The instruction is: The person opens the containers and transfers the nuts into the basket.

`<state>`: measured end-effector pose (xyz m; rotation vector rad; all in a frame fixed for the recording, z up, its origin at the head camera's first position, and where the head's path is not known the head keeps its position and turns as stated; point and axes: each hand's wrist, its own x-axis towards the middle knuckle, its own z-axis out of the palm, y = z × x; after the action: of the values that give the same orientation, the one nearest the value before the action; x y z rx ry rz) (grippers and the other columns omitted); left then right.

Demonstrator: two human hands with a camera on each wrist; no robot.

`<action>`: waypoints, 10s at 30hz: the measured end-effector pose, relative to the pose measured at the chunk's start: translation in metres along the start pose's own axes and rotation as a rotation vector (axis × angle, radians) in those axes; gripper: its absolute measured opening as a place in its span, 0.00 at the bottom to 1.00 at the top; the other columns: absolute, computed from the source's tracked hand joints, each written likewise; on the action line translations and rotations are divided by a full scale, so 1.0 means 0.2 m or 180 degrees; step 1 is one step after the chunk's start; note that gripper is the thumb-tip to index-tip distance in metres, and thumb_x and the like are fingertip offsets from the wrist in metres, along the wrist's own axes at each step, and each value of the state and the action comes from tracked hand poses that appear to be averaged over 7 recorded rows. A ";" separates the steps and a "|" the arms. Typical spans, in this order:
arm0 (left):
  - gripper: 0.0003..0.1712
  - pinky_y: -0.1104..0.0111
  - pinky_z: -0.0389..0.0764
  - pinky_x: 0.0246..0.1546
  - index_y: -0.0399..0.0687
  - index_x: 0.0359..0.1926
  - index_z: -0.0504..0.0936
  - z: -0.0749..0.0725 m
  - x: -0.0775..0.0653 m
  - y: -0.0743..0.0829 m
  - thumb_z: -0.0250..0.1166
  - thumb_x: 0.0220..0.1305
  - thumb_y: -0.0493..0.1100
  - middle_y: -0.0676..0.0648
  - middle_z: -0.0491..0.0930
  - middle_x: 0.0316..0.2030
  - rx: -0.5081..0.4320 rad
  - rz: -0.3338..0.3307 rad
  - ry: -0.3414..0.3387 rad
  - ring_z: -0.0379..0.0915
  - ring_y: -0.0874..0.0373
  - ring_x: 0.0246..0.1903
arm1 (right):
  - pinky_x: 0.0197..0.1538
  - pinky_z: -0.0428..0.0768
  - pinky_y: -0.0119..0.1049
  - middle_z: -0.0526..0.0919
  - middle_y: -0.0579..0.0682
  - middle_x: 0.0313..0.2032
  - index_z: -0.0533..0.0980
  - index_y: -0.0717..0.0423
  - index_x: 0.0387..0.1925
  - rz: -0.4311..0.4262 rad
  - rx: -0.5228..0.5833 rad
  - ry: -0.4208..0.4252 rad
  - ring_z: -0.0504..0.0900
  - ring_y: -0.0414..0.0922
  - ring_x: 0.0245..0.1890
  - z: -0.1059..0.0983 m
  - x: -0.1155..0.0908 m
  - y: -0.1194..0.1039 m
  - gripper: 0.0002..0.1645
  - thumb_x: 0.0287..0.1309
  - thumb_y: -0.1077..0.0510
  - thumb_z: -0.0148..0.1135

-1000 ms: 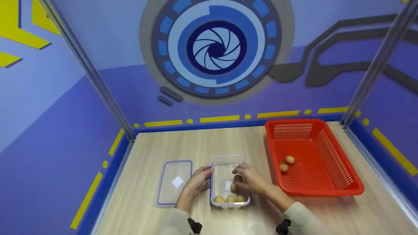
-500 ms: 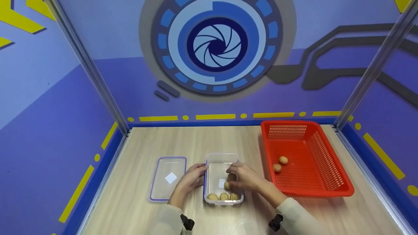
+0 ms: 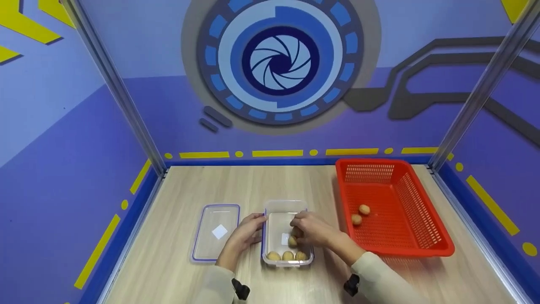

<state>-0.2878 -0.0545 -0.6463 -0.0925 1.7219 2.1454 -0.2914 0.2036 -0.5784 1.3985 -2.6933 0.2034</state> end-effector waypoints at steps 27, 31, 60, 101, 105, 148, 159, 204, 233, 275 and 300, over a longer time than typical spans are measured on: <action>0.31 0.50 0.83 0.57 0.30 0.72 0.65 0.01 -0.02 0.01 0.58 0.80 0.47 0.29 0.74 0.66 -0.0076 0.0019 -0.0001 0.75 0.37 0.65 | 0.30 0.74 0.40 0.74 0.45 0.23 0.77 0.55 0.23 -0.0354 -0.0232 0.0585 0.77 0.47 0.26 0.07 0.03 0.01 0.14 0.42 0.69 0.77; 0.31 0.50 0.83 0.57 0.30 0.72 0.65 0.02 -0.03 0.02 0.59 0.79 0.47 0.29 0.75 0.65 -0.0067 0.0027 0.0007 0.75 0.37 0.65 | 0.30 0.73 0.38 0.72 0.43 0.24 0.76 0.55 0.23 -0.0396 -0.0160 0.0680 0.75 0.45 0.26 0.07 0.03 0.01 0.15 0.41 0.70 0.77; 0.31 0.51 0.83 0.58 0.31 0.72 0.65 0.01 -0.02 0.01 0.59 0.80 0.47 0.30 0.75 0.65 -0.0096 0.0007 -0.0011 0.78 0.39 0.62 | 0.50 0.88 0.43 0.87 0.48 0.41 0.85 0.59 0.47 0.0521 0.0764 0.0824 0.86 0.44 0.42 -0.36 -0.13 0.06 0.16 0.59 0.61 0.79; 0.31 0.51 0.84 0.56 0.32 0.71 0.67 0.01 -0.02 0.02 0.60 0.79 0.49 0.30 0.74 0.65 -0.0027 -0.0020 0.0015 0.76 0.38 0.63 | 0.50 0.80 0.31 0.88 0.53 0.46 0.84 0.61 0.52 0.1834 0.0836 0.1676 0.86 0.54 0.47 -0.52 -0.57 0.49 0.21 0.61 0.58 0.79; 0.30 0.51 0.84 0.56 0.33 0.70 0.67 0.01 -0.02 0.01 0.60 0.79 0.49 0.30 0.74 0.65 -0.0032 -0.0019 0.0007 0.75 0.38 0.64 | 0.52 0.81 0.38 0.88 0.54 0.48 0.83 0.60 0.54 0.1988 0.0874 0.1584 0.85 0.55 0.49 -0.49 -0.58 0.51 0.21 0.64 0.54 0.77; 0.31 0.52 0.85 0.56 0.32 0.71 0.67 0.00 -0.01 0.00 0.61 0.77 0.46 0.31 0.77 0.64 -0.0094 0.0011 0.0019 0.78 0.40 0.62 | 0.53 0.82 0.61 0.89 0.59 0.47 0.83 0.64 0.51 0.2293 0.1082 0.1512 0.87 0.57 0.48 -0.32 -0.62 0.62 0.21 0.63 0.55 0.78; 0.30 0.52 0.85 0.56 0.33 0.70 0.68 0.01 0.00 0.00 0.62 0.77 0.47 0.31 0.77 0.63 -0.0144 0.0004 0.0033 0.79 0.41 0.61 | 0.53 0.83 0.61 0.88 0.62 0.48 0.83 0.66 0.53 0.2296 0.1098 0.1481 0.86 0.59 0.50 -0.32 -0.63 0.62 0.22 0.64 0.56 0.77; 0.27 0.52 0.85 0.55 0.35 0.67 0.69 0.01 -0.01 0.00 0.61 0.78 0.48 0.32 0.79 0.61 -0.0175 -0.0001 -0.0010 0.80 0.37 0.60 | 0.50 0.87 0.51 0.88 0.54 0.45 0.84 0.57 0.49 0.0683 0.1055 0.1196 0.86 0.49 0.46 -0.17 -0.10 0.03 0.19 0.57 0.62 0.80; 0.31 0.49 0.83 0.59 0.32 0.70 0.67 0.00 -0.02 0.01 0.61 0.78 0.48 0.30 0.75 0.65 -0.0124 0.0061 -0.0053 0.76 0.38 0.64 | 0.53 0.85 0.48 0.86 0.51 0.45 0.84 0.60 0.48 0.0397 0.0743 0.0575 0.85 0.49 0.47 0.07 -0.07 -0.11 0.19 0.57 0.58 0.79; 0.30 0.50 0.84 0.58 0.33 0.70 0.66 0.01 -0.02 0.01 0.60 0.79 0.48 0.29 0.76 0.65 -0.0143 0.0034 -0.0061 0.77 0.37 0.63 | 0.39 0.81 0.44 0.84 0.44 0.31 0.85 0.55 0.34 0.0093 0.0030 0.0118 0.83 0.42 0.32 0.09 -0.03 -0.12 0.11 0.51 0.58 0.80; 0.30 0.52 0.85 0.56 0.32 0.70 0.67 0.00 0.00 -0.01 0.60 0.78 0.47 0.30 0.77 0.64 -0.0110 0.0057 0.0004 0.79 0.40 0.61 | 0.45 0.88 0.43 0.86 0.52 0.38 0.83 0.61 0.41 0.0249 0.1021 0.0614 0.86 0.46 0.40 -0.12 -0.06 -0.06 0.08 0.61 0.69 0.73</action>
<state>-0.2877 -0.0536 -0.6486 -0.0884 1.6927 2.1889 -0.2748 0.2104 -0.5558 1.2668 -2.6386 0.7654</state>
